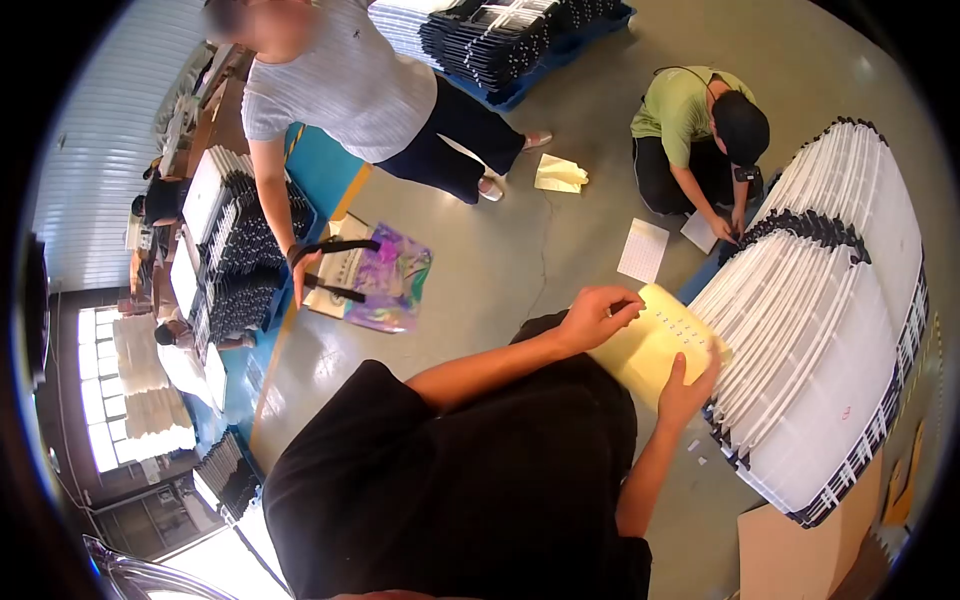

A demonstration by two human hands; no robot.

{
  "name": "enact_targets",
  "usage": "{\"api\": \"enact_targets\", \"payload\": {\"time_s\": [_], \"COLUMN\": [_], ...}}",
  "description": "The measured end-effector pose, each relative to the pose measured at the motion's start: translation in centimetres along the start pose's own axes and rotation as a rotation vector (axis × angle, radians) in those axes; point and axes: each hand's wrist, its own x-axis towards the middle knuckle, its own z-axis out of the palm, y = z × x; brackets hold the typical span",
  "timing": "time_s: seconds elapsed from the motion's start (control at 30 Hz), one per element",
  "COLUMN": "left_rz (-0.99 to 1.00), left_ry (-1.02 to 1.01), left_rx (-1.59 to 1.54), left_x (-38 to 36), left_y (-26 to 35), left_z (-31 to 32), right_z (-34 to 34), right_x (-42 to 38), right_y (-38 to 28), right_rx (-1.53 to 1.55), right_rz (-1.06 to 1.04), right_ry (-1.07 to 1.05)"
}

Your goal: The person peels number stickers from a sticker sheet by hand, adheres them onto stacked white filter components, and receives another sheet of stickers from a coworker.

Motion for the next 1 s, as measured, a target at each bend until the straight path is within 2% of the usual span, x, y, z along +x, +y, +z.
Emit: {"api": "enact_targets", "payload": {"time_s": [0.07, 0.13, 0.2, 0.27, 0.37, 0.67, 0.73, 0.83, 0.97, 1.0], "left_rz": [0.064, 0.152, 0.198, 0.287, 0.308, 0.344, 0.46, 0.526, 0.525, 0.454], "left_ry": [-0.025, -0.019, -0.029, -0.05, -0.084, -0.179, -0.167, -0.168, -0.171, -0.17], "left_rx": [0.053, 0.008, 0.029, 0.076, 0.08, 0.114, 0.181, 0.238, 0.264, 0.229], "left_x": [-0.4, -1.0, -1.5, -1.7, -1.8, -1.9, -1.8, -1.7, -1.7, -1.8], "left_y": [0.3, 0.6, 0.8, 1.0, 1.5, 2.4, 2.3, 2.3, 2.5, 2.5], "left_z": [0.6, 1.7, 2.5, 3.1, 3.5, 4.7, 4.9, 5.1, 5.3, 5.3], "right_z": [-1.7, -1.2, -1.1, -0.8, -1.0, -2.7, -3.0, -3.3, -3.3, -3.2], "right_x": [0.9, 0.9, 1.0, 0.8, 0.3, 0.6, 0.6, 0.9, 1.1, 1.2], "right_y": [1.3, 0.6, 0.7, 0.3, 1.4, 1.2, 1.8, 1.8, 1.2, 0.8], "right_rx": [-0.276, -0.171, -0.138, -0.047, 0.13, 0.227, 0.196, 0.117, 0.008, 0.006], "right_rz": [0.103, 0.104, 0.154, 0.216, 0.394, 0.452, 0.412, 0.329, 0.233, 0.231], "right_ry": [-0.334, -0.295, -0.42, -0.427, -0.401, -0.403, -0.408, -0.418, -0.427, -0.426]}}
